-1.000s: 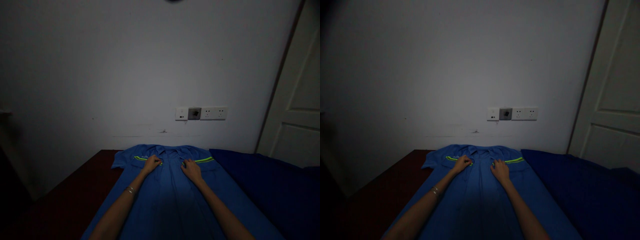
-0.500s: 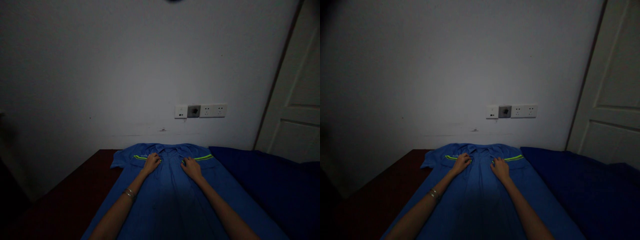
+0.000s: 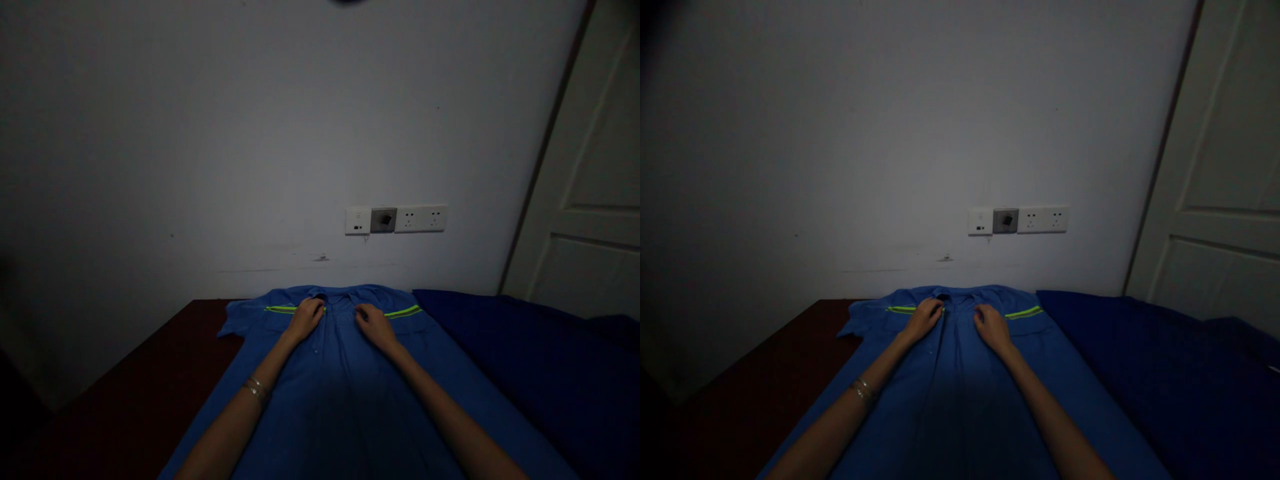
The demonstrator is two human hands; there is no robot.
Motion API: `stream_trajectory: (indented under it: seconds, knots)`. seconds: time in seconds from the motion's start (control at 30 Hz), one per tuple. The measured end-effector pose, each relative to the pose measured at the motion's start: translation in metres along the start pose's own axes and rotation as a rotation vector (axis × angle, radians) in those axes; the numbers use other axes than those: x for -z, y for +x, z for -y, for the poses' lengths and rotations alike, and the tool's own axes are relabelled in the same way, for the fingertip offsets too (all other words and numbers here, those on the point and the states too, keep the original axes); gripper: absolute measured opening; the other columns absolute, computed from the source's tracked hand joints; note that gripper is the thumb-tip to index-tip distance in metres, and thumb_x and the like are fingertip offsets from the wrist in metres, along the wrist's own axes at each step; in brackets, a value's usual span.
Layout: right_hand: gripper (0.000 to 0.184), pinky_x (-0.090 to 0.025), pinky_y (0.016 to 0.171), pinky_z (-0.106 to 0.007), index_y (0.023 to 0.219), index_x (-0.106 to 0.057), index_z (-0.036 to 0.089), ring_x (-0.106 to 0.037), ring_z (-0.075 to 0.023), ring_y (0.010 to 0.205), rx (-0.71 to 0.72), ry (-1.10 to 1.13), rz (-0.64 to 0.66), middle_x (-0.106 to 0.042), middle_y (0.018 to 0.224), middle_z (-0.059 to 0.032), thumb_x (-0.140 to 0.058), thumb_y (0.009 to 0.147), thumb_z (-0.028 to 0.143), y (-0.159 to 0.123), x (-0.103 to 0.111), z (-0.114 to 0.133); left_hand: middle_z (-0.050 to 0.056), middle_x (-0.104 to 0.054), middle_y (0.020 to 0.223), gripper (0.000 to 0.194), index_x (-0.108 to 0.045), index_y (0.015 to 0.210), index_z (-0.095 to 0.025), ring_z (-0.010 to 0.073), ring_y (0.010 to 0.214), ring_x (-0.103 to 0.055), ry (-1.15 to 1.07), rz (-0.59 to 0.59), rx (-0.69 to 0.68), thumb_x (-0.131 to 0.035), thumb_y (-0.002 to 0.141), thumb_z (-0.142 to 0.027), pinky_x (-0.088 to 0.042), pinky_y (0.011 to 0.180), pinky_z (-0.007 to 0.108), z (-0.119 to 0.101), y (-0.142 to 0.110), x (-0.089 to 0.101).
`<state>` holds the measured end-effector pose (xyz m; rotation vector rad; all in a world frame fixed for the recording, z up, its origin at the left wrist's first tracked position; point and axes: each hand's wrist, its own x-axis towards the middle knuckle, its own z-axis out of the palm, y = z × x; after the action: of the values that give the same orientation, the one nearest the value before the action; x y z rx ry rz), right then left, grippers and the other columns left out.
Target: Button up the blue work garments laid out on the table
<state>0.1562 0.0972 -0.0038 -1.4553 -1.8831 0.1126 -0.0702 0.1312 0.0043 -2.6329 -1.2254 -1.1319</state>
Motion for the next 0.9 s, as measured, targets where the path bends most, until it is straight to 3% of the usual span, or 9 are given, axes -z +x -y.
stream_trajectory:
  seconds: [0.13,0.23,0.37,0.9]
  knots:
    - [0.024,-0.039,0.09,-0.03,0.097,-0.062,0.017,-0.053,-0.0167,0.101,0.182,0.259,-0.116,-0.06,0.105,-0.0082,-0.044,0.083,0.025,0.008,-0.001,0.02,0.007,-0.065,0.094,0.023,-0.058,0.099,-0.016,0.0176,0.088,-0.059,-0.036,0.072,-0.037,-0.04,0.089,-0.024,-0.045,0.082,0.029,-0.016,0.004,-0.004]
    - [0.023,-0.042,0.087,-0.031,0.097,-0.063,0.018,-0.055,-0.0169,0.097,0.224,0.388,-0.111,-0.061,0.106,-0.008,-0.05,0.081,0.029,0.01,-0.003,0.034,0.008,-0.065,0.097,0.024,-0.058,0.101,-0.015,0.0177,0.089,-0.059,-0.033,0.05,-0.045,-0.039,0.089,-0.022,-0.044,0.083,0.029,-0.024,0.004,-0.006]
    - [0.023,-0.045,0.078,-0.03,0.094,-0.064,0.017,-0.058,-0.0161,0.081,0.167,0.44,-0.047,-0.066,0.092,-0.0061,-0.055,0.078,0.03,0.008,-0.011,0.037,0.008,-0.065,0.099,0.025,-0.058,0.103,-0.015,0.0178,0.091,-0.059,-0.065,0.011,-0.036,-0.038,0.09,-0.022,-0.043,0.084,0.03,-0.028,0.002,-0.007]
    - [0.021,-0.047,0.072,-0.031,0.082,-0.068,0.015,-0.061,-0.0176,0.073,-0.007,0.488,-0.024,-0.069,0.082,-0.006,-0.057,0.072,0.029,0.007,-0.026,0.026,0.006,-0.067,0.095,0.025,-0.062,0.098,-0.017,0.0172,0.088,-0.06,-0.136,0.031,0.03,-0.04,0.089,-0.024,-0.043,0.083,0.029,-0.03,-0.004,-0.012]
